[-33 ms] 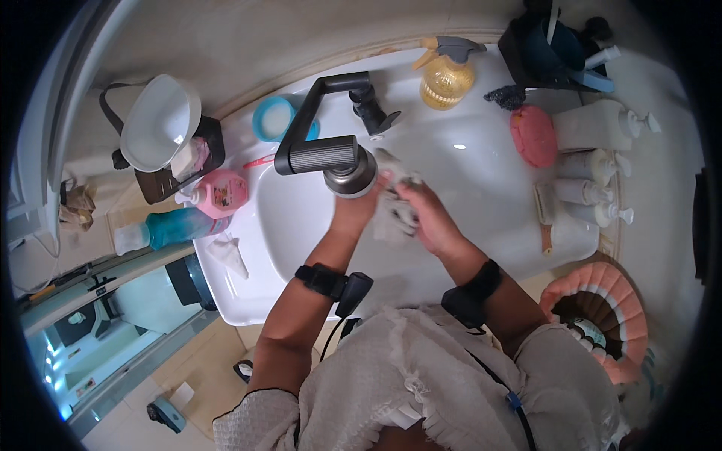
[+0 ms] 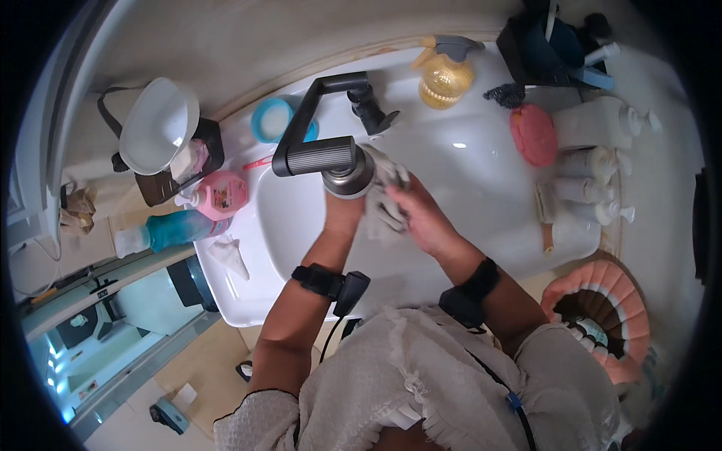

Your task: The person cleans a bathroom sink and faucet with a cloth, then wipes the surrounding counter area near various toiletries.

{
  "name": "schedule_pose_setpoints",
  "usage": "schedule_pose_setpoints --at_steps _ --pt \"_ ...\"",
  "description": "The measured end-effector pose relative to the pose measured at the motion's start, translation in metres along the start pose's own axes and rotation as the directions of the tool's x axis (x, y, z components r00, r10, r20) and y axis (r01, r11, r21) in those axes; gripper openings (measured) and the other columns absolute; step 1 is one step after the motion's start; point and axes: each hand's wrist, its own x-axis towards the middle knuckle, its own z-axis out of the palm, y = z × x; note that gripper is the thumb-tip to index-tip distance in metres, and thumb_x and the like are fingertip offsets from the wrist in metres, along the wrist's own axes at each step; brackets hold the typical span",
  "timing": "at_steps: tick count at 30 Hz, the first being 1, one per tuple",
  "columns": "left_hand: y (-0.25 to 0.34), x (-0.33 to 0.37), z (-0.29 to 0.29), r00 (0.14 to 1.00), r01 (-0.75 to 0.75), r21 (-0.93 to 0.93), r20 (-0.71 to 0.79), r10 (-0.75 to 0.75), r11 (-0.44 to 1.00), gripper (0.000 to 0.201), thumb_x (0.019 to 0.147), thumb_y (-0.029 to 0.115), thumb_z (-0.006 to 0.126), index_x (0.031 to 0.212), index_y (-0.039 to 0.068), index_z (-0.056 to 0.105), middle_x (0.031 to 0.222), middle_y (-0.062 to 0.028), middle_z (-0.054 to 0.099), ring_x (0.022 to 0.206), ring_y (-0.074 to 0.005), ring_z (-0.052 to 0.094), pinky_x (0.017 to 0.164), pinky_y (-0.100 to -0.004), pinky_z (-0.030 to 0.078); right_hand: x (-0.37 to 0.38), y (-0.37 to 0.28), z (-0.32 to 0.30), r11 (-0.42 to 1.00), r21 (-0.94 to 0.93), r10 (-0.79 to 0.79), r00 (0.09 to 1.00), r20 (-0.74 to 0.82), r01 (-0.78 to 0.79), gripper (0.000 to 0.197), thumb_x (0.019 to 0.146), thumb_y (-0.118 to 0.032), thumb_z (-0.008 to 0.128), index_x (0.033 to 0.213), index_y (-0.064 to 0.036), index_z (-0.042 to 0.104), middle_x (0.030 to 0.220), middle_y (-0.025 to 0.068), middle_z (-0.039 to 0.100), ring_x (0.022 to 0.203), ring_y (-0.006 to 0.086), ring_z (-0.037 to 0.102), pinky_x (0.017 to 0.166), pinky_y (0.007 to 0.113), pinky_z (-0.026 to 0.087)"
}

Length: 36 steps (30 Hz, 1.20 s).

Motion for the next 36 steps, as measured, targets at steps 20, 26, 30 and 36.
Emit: schedule_pose_setpoints --at_steps 20,26,30,36 --pt "-0.021 0.06 -0.024 0.964 -0.104 0.259 -0.212 0.161 0.96 0.043 0.078 0.018 0.066 0.118 0.005 0.058 0.079 -0.0111 0.056 0.073 -0.0213 0.056 0.069 -0.0337 0.046 0.044 0.02 0.0 0.967 0.244 0.065 0.996 0.054 -0.076 0.035 0.095 -0.014 0.049 0.128 -0.0042 0.044 0.122 0.0067 0.055 0.113 0.0167 0.053 0.097 0.033 0.041" --pt "0.044 0.121 -0.037 0.959 -0.282 0.07 -0.021 0.284 0.957 0.021 0.091 0.014 0.053 0.104 0.001 0.062 0.084 -0.0138 0.065 0.07 -0.0192 0.06 0.067 -0.0326 0.048 0.059 0.017 0.013 0.949 0.315 -0.018 0.991 0.13 -0.024 0.035 0.096 -0.018 0.042 0.128 -0.0024 0.044 0.123 0.0089 0.055 0.113 0.0185 0.054 0.098 0.036 0.042" --pt "0.015 0.116 -0.017 0.985 -0.078 0.011 -0.154 0.078 0.997 0.022 0.09 0.01 0.054 0.108 -0.001 0.061 0.084 -0.0149 0.064 0.075 -0.0207 0.061 0.069 -0.0319 0.048 0.056 0.016 0.017 0.951 0.305 0.001 0.99 0.143 -0.045 0.037 0.096 -0.016 0.039 0.13 -0.0023 0.041 0.127 0.0101 0.052 0.117 0.0193 0.051 0.1 0.037 0.041" --pt "0.024 0.081 0.001 0.96 -0.115 0.007 -0.255 0.113 0.993 0.041 0.08 0.009 0.069 0.117 -0.003 0.057 0.095 -0.0121 0.062 0.081 -0.0171 0.06 0.075 -0.0288 0.048 0.037 0.024 -0.002 0.965 0.257 0.017 0.992 0.128 -0.05 0.041 0.098 -0.018 0.036 0.136 -0.0044 0.035 0.133 0.0089 0.047 0.121 0.0196 0.048 0.102 0.037 0.039"
